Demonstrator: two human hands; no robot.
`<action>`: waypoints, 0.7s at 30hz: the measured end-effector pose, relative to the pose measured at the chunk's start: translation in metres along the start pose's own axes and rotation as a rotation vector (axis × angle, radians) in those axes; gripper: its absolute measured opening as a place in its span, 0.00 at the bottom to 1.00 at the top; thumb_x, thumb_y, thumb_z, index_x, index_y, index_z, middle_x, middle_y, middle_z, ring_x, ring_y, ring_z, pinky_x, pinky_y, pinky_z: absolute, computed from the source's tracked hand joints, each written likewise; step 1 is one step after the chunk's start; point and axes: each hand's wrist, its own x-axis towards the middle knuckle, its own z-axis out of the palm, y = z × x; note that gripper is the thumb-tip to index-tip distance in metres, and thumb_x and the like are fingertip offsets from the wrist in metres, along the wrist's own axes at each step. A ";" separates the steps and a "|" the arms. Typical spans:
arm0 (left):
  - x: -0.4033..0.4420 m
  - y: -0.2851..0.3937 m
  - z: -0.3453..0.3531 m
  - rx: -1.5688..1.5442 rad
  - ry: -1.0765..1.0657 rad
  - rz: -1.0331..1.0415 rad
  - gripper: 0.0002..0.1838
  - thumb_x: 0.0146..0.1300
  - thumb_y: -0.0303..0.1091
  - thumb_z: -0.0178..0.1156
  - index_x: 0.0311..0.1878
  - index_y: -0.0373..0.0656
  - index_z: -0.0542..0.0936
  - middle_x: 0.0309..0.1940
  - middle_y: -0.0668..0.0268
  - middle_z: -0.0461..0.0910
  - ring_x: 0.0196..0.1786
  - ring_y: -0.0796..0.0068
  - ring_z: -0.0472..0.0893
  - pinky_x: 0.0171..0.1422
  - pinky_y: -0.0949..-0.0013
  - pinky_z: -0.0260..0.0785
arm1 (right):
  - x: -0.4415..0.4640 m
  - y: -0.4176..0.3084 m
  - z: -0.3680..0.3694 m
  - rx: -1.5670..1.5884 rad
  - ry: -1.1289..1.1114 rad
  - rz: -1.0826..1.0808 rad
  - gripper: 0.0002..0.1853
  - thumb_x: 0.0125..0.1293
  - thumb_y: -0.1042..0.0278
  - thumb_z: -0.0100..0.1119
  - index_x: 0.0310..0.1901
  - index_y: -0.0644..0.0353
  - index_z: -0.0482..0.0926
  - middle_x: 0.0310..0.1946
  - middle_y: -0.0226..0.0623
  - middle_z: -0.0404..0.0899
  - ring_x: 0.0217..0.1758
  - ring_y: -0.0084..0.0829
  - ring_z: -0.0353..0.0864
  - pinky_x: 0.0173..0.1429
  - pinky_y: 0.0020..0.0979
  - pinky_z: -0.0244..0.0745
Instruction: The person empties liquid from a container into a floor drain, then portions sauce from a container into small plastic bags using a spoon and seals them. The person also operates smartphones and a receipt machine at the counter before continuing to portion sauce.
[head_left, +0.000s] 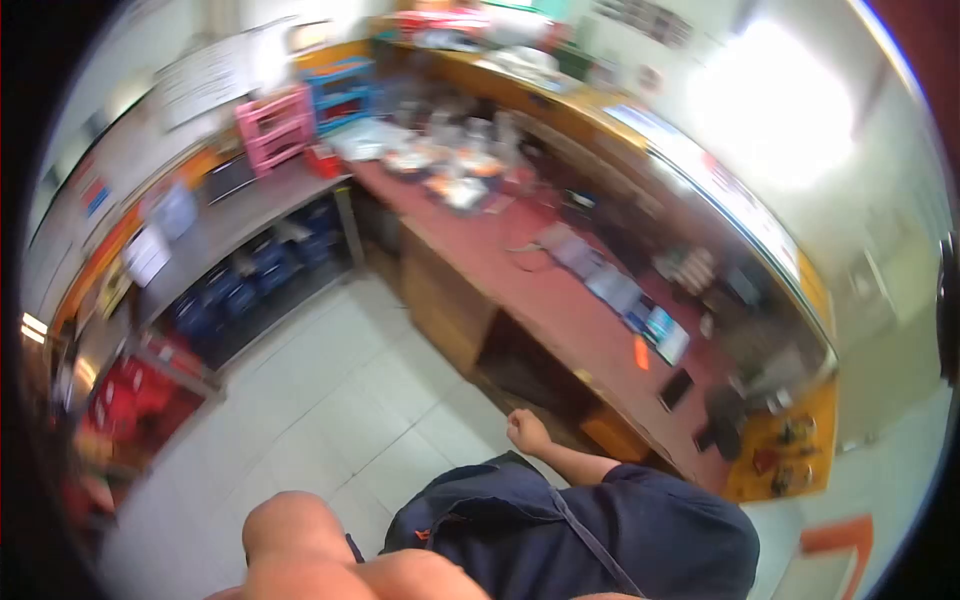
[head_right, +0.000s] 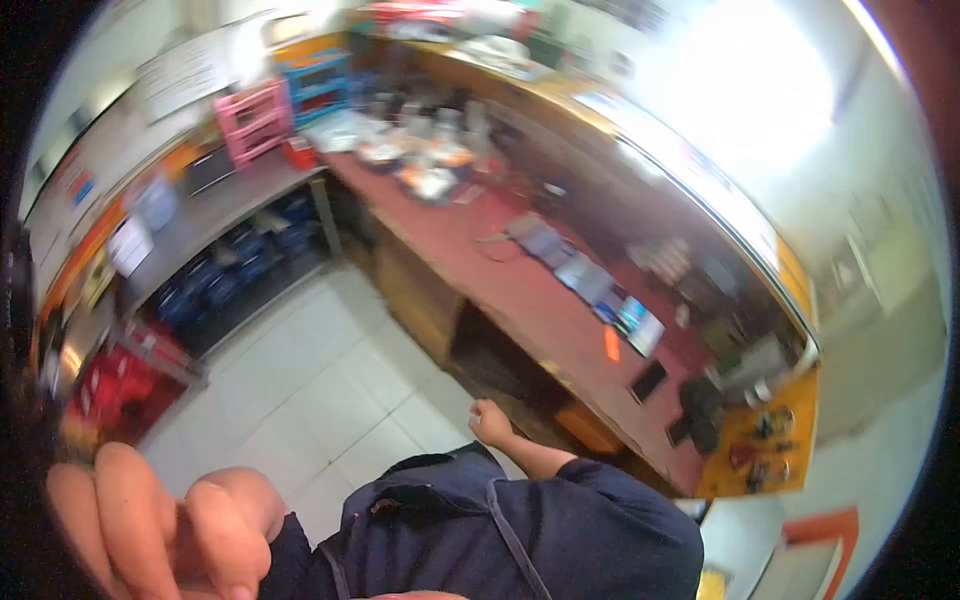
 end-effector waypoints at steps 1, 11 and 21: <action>-0.007 0.039 -0.007 0.085 0.003 0.069 0.16 0.65 0.44 0.62 0.52 0.49 0.80 0.46 0.69 0.79 0.49 0.68 0.74 0.46 0.57 0.67 | 0.010 -0.022 0.028 -0.017 -0.122 -0.109 0.13 0.55 0.66 0.60 0.42 0.60 0.79 0.39 0.46 0.80 0.44 0.43 0.81 0.50 0.40 0.76; -0.089 0.423 -0.024 1.112 -0.037 0.577 0.15 0.64 0.42 0.63 0.51 0.50 0.81 0.44 0.69 0.81 0.47 0.69 0.75 0.44 0.59 0.66 | -0.015 -0.257 0.313 -0.495 -0.947 -0.379 0.22 0.57 0.53 0.62 0.50 0.57 0.82 0.51 0.47 0.82 0.55 0.48 0.80 0.61 0.42 0.75; -0.124 0.663 -0.121 1.820 -0.141 0.677 0.13 0.62 0.41 0.64 0.49 0.50 0.81 0.43 0.70 0.82 0.44 0.70 0.75 0.42 0.60 0.64 | 0.035 -0.362 0.475 -0.965 -1.335 -0.601 0.16 0.58 0.52 0.63 0.36 0.56 0.85 0.42 0.49 0.84 0.47 0.45 0.83 0.52 0.43 0.78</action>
